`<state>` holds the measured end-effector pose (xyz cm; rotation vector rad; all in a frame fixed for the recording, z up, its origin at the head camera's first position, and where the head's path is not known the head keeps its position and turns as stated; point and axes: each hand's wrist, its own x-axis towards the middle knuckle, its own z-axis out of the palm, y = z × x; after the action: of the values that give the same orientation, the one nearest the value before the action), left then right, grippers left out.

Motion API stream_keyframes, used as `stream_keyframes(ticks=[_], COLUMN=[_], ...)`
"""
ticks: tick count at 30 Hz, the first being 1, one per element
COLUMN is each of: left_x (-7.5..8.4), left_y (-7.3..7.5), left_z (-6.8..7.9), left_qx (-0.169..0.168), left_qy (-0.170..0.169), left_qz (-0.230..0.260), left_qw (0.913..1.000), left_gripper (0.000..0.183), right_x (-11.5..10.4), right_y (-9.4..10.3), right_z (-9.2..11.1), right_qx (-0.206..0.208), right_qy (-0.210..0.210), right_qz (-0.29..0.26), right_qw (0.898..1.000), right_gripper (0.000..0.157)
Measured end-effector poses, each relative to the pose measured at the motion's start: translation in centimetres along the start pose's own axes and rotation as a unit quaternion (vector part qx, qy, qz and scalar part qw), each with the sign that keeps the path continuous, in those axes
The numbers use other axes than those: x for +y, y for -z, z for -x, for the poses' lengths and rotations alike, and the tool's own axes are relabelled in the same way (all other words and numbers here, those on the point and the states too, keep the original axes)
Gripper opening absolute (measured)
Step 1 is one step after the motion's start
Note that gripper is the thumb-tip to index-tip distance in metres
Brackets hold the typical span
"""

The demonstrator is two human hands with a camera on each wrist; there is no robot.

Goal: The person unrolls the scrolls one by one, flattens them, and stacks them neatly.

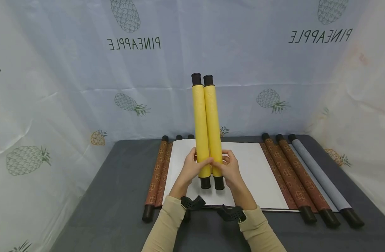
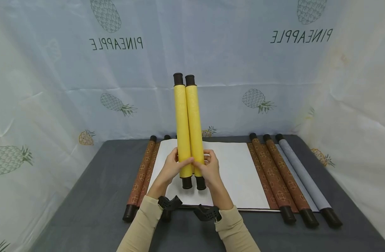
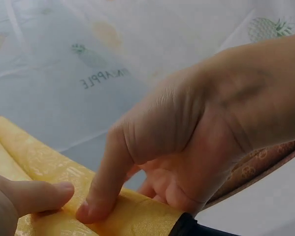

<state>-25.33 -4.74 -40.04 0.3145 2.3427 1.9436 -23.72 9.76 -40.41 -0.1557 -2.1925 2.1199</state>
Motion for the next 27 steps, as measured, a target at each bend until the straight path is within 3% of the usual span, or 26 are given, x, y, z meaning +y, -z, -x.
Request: stream_keyframes(ticks=[5,9,13,18,23,27], left_x=[0.0,-0.1,-0.2,-0.2,-0.3,-0.1], left_y=[-0.1,-0.1,-0.3,-0.5,-0.9,-1.2], left_z=[0.0,-0.1,-0.3,-0.3,-0.4,-0.4], left_qx=[0.043,0.060,0.067,0.038,-0.008,-0.003], left_qy=[0.000,-0.026,-0.047,-0.049,-0.048,-0.046], left_qz=[0.004,0.007,0.012,0.030,0.045,0.052], left_qw=[0.9991,0.9978,0.9966,0.9976,0.9978,0.9976], left_gripper=[0.058,0.055,0.064,0.077,0.066,0.063], right_x=[-0.4,-0.4,0.0,0.8,1.3,1.3], right_y=[0.0,0.1,0.1,0.1,0.0,-0.1], right_z=[0.1,0.1,-0.3,-0.7,-0.8,-0.8], right_qx=[-0.016,-0.016,-0.001,0.030,0.062,0.071], right_qy=[0.009,0.023,0.040,0.061,0.052,0.039], right_qz=[0.010,0.025,0.040,0.053,0.056,0.050], right_qw=[1.000,0.999,0.998,0.996,0.995,0.995], right_gripper=[0.046,0.048,0.049,0.048,0.044,0.043])
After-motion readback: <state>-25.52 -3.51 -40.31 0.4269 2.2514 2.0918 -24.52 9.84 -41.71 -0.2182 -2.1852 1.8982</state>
